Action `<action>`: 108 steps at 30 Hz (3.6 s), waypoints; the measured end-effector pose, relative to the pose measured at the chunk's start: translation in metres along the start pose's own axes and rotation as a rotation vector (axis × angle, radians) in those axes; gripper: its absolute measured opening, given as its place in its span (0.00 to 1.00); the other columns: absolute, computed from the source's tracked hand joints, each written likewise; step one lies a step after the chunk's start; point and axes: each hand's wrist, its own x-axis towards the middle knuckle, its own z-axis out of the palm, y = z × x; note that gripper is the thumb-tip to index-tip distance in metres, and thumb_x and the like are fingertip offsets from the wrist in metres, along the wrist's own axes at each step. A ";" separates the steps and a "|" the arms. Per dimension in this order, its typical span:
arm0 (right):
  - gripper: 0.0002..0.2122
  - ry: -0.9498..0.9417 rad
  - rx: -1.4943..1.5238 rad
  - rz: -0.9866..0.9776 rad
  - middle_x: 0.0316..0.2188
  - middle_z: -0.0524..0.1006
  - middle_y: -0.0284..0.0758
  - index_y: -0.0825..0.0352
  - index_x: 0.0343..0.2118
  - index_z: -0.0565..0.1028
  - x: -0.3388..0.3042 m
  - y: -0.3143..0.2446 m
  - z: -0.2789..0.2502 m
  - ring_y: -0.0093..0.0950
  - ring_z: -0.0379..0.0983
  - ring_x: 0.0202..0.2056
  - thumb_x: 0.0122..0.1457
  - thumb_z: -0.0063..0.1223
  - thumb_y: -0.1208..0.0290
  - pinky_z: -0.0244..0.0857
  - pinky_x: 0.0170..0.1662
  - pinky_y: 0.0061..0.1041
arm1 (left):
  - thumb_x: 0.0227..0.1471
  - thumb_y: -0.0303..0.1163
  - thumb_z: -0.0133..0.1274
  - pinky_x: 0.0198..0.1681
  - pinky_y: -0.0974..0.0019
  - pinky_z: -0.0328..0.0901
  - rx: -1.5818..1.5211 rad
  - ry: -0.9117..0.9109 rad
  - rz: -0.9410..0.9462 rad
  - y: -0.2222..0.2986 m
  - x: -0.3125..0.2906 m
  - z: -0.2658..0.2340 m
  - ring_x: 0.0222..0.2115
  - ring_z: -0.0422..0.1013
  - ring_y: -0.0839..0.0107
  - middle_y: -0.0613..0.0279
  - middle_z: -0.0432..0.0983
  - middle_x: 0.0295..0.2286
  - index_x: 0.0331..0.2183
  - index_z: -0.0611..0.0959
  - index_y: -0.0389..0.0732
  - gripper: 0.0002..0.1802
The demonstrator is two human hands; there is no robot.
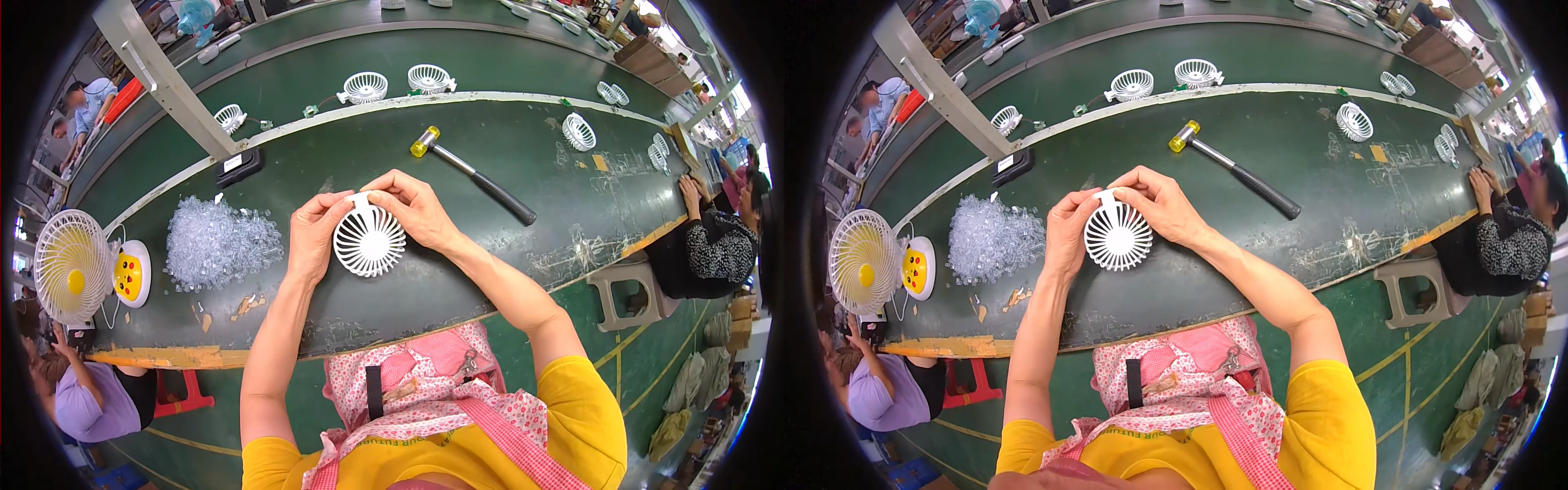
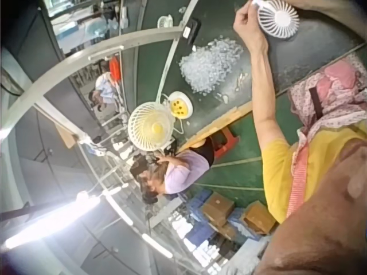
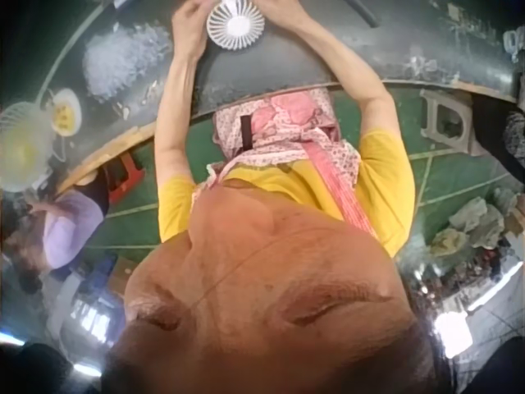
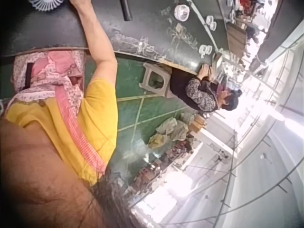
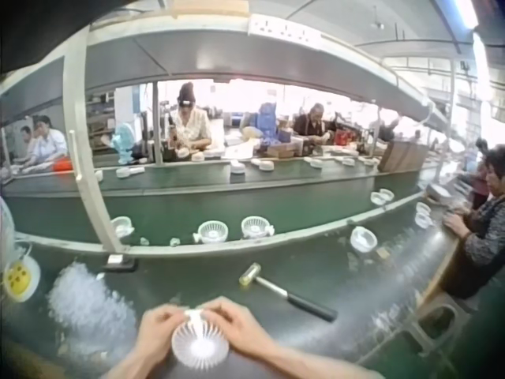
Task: The person assembles fan covers by inserting small plastic pieces into fan grilles by hand, tapping them securely with a mallet, and placing the finished pieces onto a conveyor belt.
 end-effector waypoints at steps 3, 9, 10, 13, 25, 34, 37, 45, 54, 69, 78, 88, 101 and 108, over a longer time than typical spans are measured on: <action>0.09 -0.013 0.017 0.011 0.37 0.79 0.32 0.71 0.43 0.75 -0.001 0.000 -0.004 0.17 0.75 0.39 0.66 0.53 0.71 0.71 0.43 0.18 | 0.55 0.22 0.60 0.45 0.72 0.69 0.334 -0.072 0.246 0.005 -0.001 0.003 0.39 0.75 0.76 0.58 0.81 0.39 0.36 0.85 0.33 0.05; 0.08 0.058 -0.145 -0.106 0.37 0.79 0.33 0.72 0.43 0.74 -0.003 -0.008 0.007 0.18 0.75 0.40 0.66 0.52 0.73 0.71 0.45 0.19 | 0.57 0.27 0.59 0.44 0.72 0.70 -0.159 -0.036 0.047 0.004 0.003 0.001 0.37 0.76 0.75 0.61 0.81 0.36 0.39 0.83 0.35 0.08; 0.08 0.066 -0.191 -0.135 0.37 0.79 0.33 0.72 0.43 0.74 -0.003 -0.008 0.006 0.19 0.76 0.40 0.66 0.52 0.74 0.71 0.45 0.20 | 0.57 0.28 0.60 0.45 0.71 0.70 -0.190 -0.039 0.040 0.003 0.004 -0.001 0.37 0.75 0.75 0.62 0.80 0.36 0.40 0.83 0.36 0.09; 0.08 0.095 -0.219 -0.152 0.37 0.79 0.34 0.72 0.43 0.74 -0.004 -0.005 0.006 0.20 0.77 0.39 0.66 0.52 0.74 0.72 0.45 0.21 | 0.57 0.28 0.60 0.46 0.70 0.70 -0.242 -0.031 -0.004 -0.002 0.008 -0.002 0.37 0.75 0.74 0.61 0.80 0.36 0.41 0.83 0.36 0.10; 0.07 0.204 -0.373 -0.269 0.32 0.79 0.39 0.72 0.41 0.75 -0.003 0.003 0.008 0.25 0.75 0.29 0.64 0.54 0.74 0.69 0.34 0.25 | 0.59 0.26 0.57 0.50 0.69 0.70 0.005 0.010 0.026 0.004 0.001 0.010 0.43 0.76 0.72 0.54 0.81 0.43 0.47 0.83 0.33 0.14; 0.08 0.023 -0.044 -0.034 0.36 0.79 0.32 0.71 0.43 0.74 0.000 -0.002 -0.004 0.17 0.75 0.38 0.67 0.51 0.72 0.70 0.43 0.18 | 0.55 0.22 0.59 0.42 0.74 0.69 0.280 0.081 0.150 0.005 -0.003 0.015 0.38 0.76 0.78 0.59 0.82 0.38 0.40 0.85 0.34 0.08; 0.09 -0.077 0.087 0.041 0.37 0.80 0.32 0.70 0.43 0.75 0.005 0.001 -0.011 0.16 0.75 0.39 0.67 0.52 0.70 0.71 0.43 0.18 | 0.53 0.19 0.60 0.39 0.75 0.69 0.304 0.024 0.219 0.009 -0.004 0.016 0.35 0.75 0.79 0.63 0.81 0.33 0.37 0.84 0.35 0.07; 0.10 -0.185 0.188 0.209 0.38 0.80 0.29 0.67 0.43 0.75 0.007 0.001 -0.021 0.15 0.75 0.39 0.66 0.53 0.67 0.70 0.44 0.18 | 0.51 0.19 0.61 0.39 0.75 0.64 0.473 -0.110 0.390 -0.001 0.008 0.004 0.33 0.69 0.80 0.65 0.79 0.32 0.36 0.86 0.35 0.07; 0.09 0.448 -0.778 -0.503 0.34 0.78 0.42 0.70 0.42 0.73 0.145 -0.014 -0.072 0.38 0.76 0.37 0.62 0.53 0.74 0.69 0.43 0.31 | 0.63 0.30 0.51 0.36 0.75 0.64 0.554 0.171 0.419 -0.034 0.021 0.011 0.34 0.67 0.80 0.66 0.75 0.41 0.52 0.78 0.42 0.16; 0.11 0.181 -1.686 -0.224 0.41 0.74 0.43 0.62 0.41 0.78 0.283 0.110 -0.045 0.44 0.71 0.46 0.55 0.56 0.67 0.67 0.47 0.45 | 0.55 0.18 0.50 0.38 0.68 0.70 0.588 0.139 0.513 -0.042 0.021 0.019 0.37 0.72 0.70 0.58 0.71 0.46 0.50 0.77 0.40 0.20; 0.17 0.057 -1.566 -0.600 0.40 0.74 0.39 0.64 0.47 0.74 0.112 0.017 -0.007 0.39 0.71 0.46 0.53 0.61 0.69 0.57 0.57 0.44 | 0.46 0.22 0.58 0.59 0.50 0.58 1.137 0.268 0.914 -0.024 0.017 0.008 0.54 0.63 0.50 0.54 0.68 0.52 0.54 0.75 0.43 0.30; 0.26 -0.141 -1.059 -0.351 0.41 0.76 0.39 0.66 0.56 0.67 0.015 -0.003 -0.013 0.40 0.70 0.46 0.55 0.61 0.72 0.57 0.57 0.38 | 0.45 0.24 0.58 0.39 0.58 0.65 1.378 -0.026 0.930 -0.016 0.021 0.003 0.35 0.72 0.63 0.63 0.75 0.32 0.40 0.81 0.42 0.16; 0.05 0.032 -0.855 -0.364 0.26 0.78 0.42 0.69 0.35 0.77 -0.006 -0.005 0.004 0.37 0.75 0.25 0.59 0.58 0.73 0.69 0.31 0.33 | 0.43 0.22 0.62 0.40 0.62 0.60 1.404 0.088 0.943 -0.010 0.006 0.012 0.33 0.72 0.66 0.66 0.78 0.30 0.36 0.84 0.42 0.13; 0.11 0.023 -0.531 0.134 0.20 0.74 0.27 0.68 0.44 0.79 0.005 -0.022 -0.014 0.14 0.65 0.25 0.62 0.58 0.71 0.61 0.29 0.24 | 0.46 0.23 0.65 0.40 0.66 0.60 1.159 0.064 0.825 -0.007 0.007 0.013 0.28 0.70 0.72 0.68 0.78 0.28 0.33 0.85 0.43 0.09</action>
